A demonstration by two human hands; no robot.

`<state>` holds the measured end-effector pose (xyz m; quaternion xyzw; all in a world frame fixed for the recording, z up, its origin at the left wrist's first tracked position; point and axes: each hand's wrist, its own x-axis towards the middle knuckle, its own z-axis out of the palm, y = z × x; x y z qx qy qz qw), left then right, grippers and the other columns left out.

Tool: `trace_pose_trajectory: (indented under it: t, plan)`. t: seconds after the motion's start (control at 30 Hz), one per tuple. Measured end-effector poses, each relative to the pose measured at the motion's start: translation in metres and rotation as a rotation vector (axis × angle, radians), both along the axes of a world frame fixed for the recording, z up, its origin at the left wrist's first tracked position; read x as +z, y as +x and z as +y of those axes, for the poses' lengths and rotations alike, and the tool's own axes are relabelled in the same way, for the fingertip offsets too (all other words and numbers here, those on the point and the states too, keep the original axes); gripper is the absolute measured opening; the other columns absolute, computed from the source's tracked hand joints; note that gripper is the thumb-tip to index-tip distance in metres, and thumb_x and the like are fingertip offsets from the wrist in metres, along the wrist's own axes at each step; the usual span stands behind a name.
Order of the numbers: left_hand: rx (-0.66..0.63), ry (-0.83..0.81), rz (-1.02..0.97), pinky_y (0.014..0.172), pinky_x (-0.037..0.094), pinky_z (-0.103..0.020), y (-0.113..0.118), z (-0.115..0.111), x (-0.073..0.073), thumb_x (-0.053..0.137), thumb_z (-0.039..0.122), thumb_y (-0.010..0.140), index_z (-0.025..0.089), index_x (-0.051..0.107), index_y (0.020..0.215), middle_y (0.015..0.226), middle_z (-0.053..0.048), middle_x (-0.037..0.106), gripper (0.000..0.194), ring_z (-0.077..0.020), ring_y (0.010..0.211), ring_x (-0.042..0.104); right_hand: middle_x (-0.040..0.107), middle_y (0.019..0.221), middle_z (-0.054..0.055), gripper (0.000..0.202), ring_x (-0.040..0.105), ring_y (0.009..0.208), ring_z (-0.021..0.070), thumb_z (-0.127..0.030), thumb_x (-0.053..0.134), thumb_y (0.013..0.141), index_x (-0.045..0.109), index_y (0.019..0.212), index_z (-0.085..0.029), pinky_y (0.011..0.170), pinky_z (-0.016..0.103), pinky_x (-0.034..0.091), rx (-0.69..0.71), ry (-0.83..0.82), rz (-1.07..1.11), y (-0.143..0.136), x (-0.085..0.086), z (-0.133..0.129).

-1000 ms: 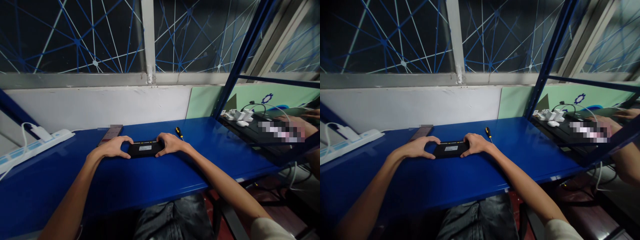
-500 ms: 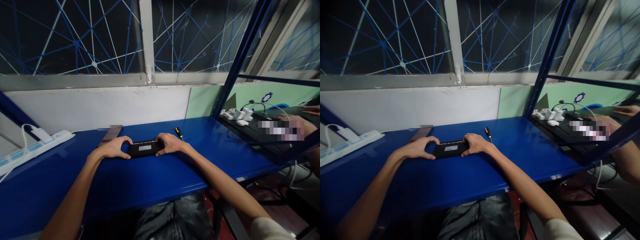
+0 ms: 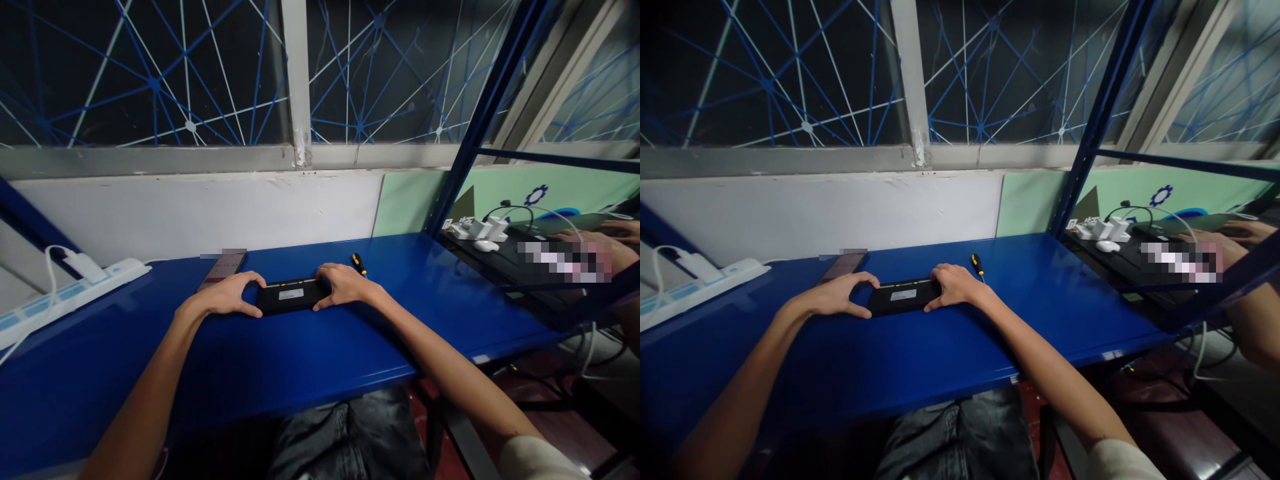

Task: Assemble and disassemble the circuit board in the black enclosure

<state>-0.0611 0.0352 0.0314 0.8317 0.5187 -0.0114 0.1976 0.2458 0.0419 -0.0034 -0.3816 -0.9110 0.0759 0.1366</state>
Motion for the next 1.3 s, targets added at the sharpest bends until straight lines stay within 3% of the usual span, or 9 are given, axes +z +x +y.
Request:
trace_pose_trajectory:
  t: [0.17, 0.43, 0.7, 1.3]
  plan:
    - [0.014, -0.011, 0.020, 0.097, 0.040, -0.039, -0.0012, 0.0001, -0.0006, 0.074, 0.051, 0.063, 0.026, 0.055, 0.115, 0.133, -0.008, 0.052, 0.062, -0.0319, 0.119, 0.050, 0.062, 0.101, 0.009, 0.070, 0.059, 0.088, 0.0258, -0.069, 0.075, 0.058, 0.054, 0.100, -0.018, 0.066, 0.030, 0.041, -0.017, -0.110, 0.032, 0.0004, -0.0018, 0.0004]
    - [0.021, -0.009, 0.010, 0.093, 0.041, -0.039, 0.0009, -0.0028, 0.0025, 0.075, 0.050, 0.061, 0.025, 0.055, 0.114, 0.125, -0.008, 0.055, 0.061, -0.0321, 0.113, 0.053, 0.061, 0.100, 0.007, 0.072, 0.058, 0.086, 0.0249, -0.072, 0.075, 0.055, 0.052, 0.098, -0.019, 0.064, 0.029, 0.039, -0.027, -0.146, 0.049, 0.0004, -0.0010, 0.0006]
    - [0.016, -0.009, 0.003, 0.094, 0.040, -0.040, -0.0024, 0.0000, -0.0014, 0.074, 0.050, 0.062, 0.025, 0.055, 0.115, 0.126, -0.009, 0.054, 0.061, -0.0322, 0.116, 0.051, 0.061, 0.099, 0.007, 0.070, 0.059, 0.086, 0.0249, -0.070, 0.076, 0.055, 0.052, 0.098, -0.019, 0.065, 0.029, 0.040, -0.034, -0.139, 0.053, 0.0006, -0.0012, 0.0012]
    - [0.012, 0.004, 0.007, 0.100, 0.037, -0.042, 0.0043, -0.0044, 0.0046, 0.073, 0.048, 0.064, 0.024, 0.057, 0.114, 0.132, -0.008, 0.053, 0.058, -0.0331, 0.121, 0.048, 0.062, 0.096, 0.007, 0.070, 0.058, 0.081, 0.0229, -0.072, 0.075, 0.055, 0.054, 0.096, -0.019, 0.061, 0.027, 0.037, -0.047, -0.125, 0.056, 0.0003, 0.0007, -0.0002]
